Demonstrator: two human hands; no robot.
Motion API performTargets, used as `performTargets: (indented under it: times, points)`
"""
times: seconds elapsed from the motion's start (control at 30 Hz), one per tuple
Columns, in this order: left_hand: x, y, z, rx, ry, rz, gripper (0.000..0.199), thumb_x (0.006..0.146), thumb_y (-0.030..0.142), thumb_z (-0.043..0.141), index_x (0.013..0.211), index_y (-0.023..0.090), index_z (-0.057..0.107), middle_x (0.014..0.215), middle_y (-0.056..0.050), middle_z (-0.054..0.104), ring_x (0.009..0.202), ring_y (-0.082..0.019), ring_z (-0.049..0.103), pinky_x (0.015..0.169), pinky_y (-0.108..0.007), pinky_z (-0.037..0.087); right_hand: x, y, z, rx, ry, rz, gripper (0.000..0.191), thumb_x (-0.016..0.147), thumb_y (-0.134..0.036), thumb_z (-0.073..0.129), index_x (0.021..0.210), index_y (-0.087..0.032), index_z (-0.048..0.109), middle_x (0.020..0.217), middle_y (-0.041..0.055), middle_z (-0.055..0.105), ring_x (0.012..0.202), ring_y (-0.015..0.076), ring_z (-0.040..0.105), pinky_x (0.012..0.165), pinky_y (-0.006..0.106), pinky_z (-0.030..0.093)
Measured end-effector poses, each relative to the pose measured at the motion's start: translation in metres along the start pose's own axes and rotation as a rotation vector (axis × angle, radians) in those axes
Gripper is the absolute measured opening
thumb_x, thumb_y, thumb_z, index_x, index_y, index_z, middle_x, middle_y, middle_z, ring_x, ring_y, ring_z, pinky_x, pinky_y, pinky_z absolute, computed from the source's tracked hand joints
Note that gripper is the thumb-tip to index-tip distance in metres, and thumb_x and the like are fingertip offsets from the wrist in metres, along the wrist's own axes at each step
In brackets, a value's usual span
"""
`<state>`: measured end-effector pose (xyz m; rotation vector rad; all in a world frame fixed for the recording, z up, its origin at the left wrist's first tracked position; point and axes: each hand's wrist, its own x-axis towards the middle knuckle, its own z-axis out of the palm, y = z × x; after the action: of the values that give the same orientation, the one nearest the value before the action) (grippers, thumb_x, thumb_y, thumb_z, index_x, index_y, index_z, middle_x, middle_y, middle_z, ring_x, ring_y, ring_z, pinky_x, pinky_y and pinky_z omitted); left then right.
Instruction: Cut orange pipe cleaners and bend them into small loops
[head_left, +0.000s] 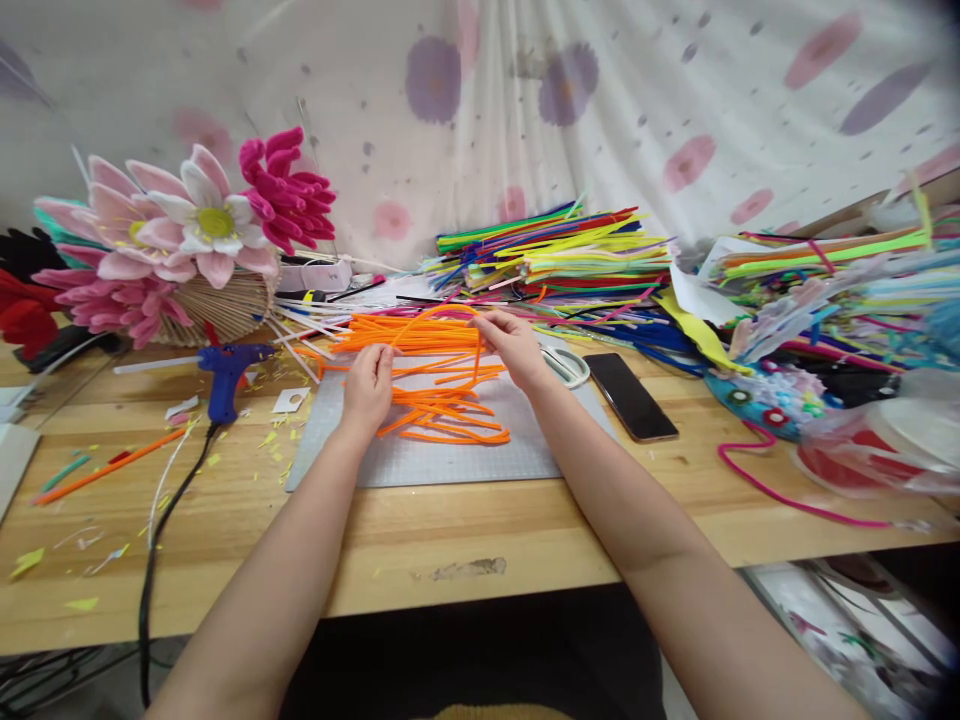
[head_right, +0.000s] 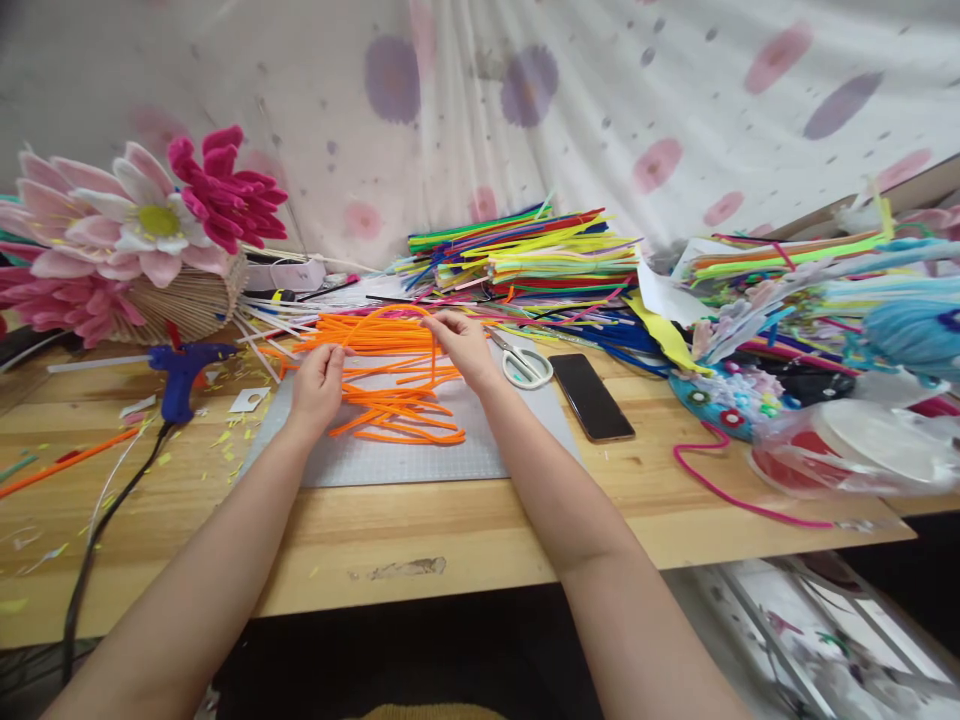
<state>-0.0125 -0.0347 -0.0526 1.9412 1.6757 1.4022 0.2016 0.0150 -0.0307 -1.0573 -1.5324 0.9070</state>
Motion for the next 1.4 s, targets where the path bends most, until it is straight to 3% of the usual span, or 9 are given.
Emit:
performTargets:
  times: [0.13, 0.3, 0.53, 0.67, 0.77, 0.9, 1.13, 1.4]
  points:
    - [-0.007, 0.005, 0.014, -0.469, -0.199, -0.262, 0.033, 0.083, 0.048, 0.039, 0.078, 0.018, 0.053, 0.069, -0.001, 0.055, 0.063, -0.012, 0.053, 0.059, -0.024, 0.045, -0.007, -0.002, 0.013, 0.364, -0.177, 0.159, 0.032, 0.063, -0.048, 0.065, 0.075, -0.019, 0.059, 0.059, -0.0042, 0.053, 0.047, 0.005, 0.041, 0.047, 0.019, 0.036]
    - [-0.011, 0.014, 0.02, -0.747, -0.32, -0.432, 0.033, 0.076, 0.049, 0.051, 0.074, 0.016, 0.052, 0.081, -0.004, 0.061, 0.075, -0.015, 0.06, 0.064, -0.029, 0.051, -0.013, -0.001, 0.019, 0.467, -0.26, 0.226, 0.03, 0.063, -0.042, 0.068, 0.076, -0.017, 0.06, 0.065, -0.003, 0.06, 0.049, 0.0041, 0.048, 0.047, 0.017, 0.039]
    - [-0.011, 0.021, 0.016, -0.681, -0.322, -0.584, 0.024, 0.079, 0.039, 0.051, 0.084, 0.016, 0.05, 0.08, -0.002, 0.062, 0.052, -0.009, 0.06, 0.042, -0.02, 0.047, -0.016, 0.0, 0.024, 0.509, -0.342, 0.288, 0.028, 0.062, -0.04, 0.07, 0.075, -0.017, 0.059, 0.067, -0.0018, 0.064, 0.051, 0.0052, 0.054, 0.048, 0.017, 0.042]
    - [-0.011, 0.024, 0.015, -0.637, -0.401, -0.516, 0.025, 0.08, 0.04, 0.051, 0.087, 0.016, 0.052, 0.071, 0.0, 0.063, 0.04, -0.007, 0.054, 0.034, -0.016, 0.039, -0.017, 0.003, 0.027, 0.539, -0.371, 0.31, 0.029, 0.062, -0.04, 0.069, 0.076, -0.017, 0.059, 0.069, -0.0008, 0.065, 0.052, 0.0055, 0.056, 0.047, 0.016, 0.042]
    - [-0.01, 0.023, 0.015, -0.686, -0.409, -0.447, 0.025, 0.079, 0.039, 0.052, 0.082, 0.014, 0.053, 0.064, 0.0, 0.063, 0.034, -0.004, 0.048, 0.036, -0.016, 0.038, -0.017, 0.004, 0.028, 0.557, -0.367, 0.321, 0.029, 0.063, -0.04, 0.069, 0.078, -0.017, 0.059, 0.071, -0.0001, 0.066, 0.052, 0.0057, 0.056, 0.047, 0.016, 0.042]
    - [-0.01, 0.021, 0.016, -0.775, -0.402, -0.497, 0.024, 0.078, 0.037, 0.055, 0.083, 0.014, 0.054, 0.065, 0.0, 0.063, 0.038, -0.005, 0.051, 0.044, -0.019, 0.045, -0.017, 0.003, 0.027, 0.533, -0.348, 0.309, 0.03, 0.062, -0.041, 0.069, 0.075, -0.017, 0.058, 0.07, -0.0005, 0.066, 0.052, 0.0055, 0.055, 0.048, 0.016, 0.041]
    - [-0.012, 0.021, 0.016, -0.791, -0.493, -0.631, 0.02, 0.079, 0.031, 0.056, 0.086, 0.012, 0.059, 0.068, -0.002, 0.064, 0.048, -0.009, 0.059, 0.045, -0.02, 0.049, -0.015, 0.0, 0.025, 0.447, -0.293, 0.256, 0.035, 0.061, -0.047, 0.068, 0.064, -0.018, 0.05, 0.049, -0.0066, 0.052, 0.042, 0.0036, 0.043, 0.043, 0.016, 0.034]
    - [-0.011, 0.025, 0.015, -0.752, -0.497, -0.67, 0.02, 0.083, 0.024, 0.051, 0.096, 0.012, 0.06, 0.069, -0.005, 0.066, 0.054, -0.013, 0.064, 0.05, -0.023, 0.053, -0.019, 0.0, 0.03, 0.336, -0.324, 0.19, 0.034, 0.066, -0.048, 0.063, 0.066, -0.017, 0.05, 0.06, -0.0026, 0.061, 0.046, 0.0048, 0.049, 0.043, 0.017, 0.038]
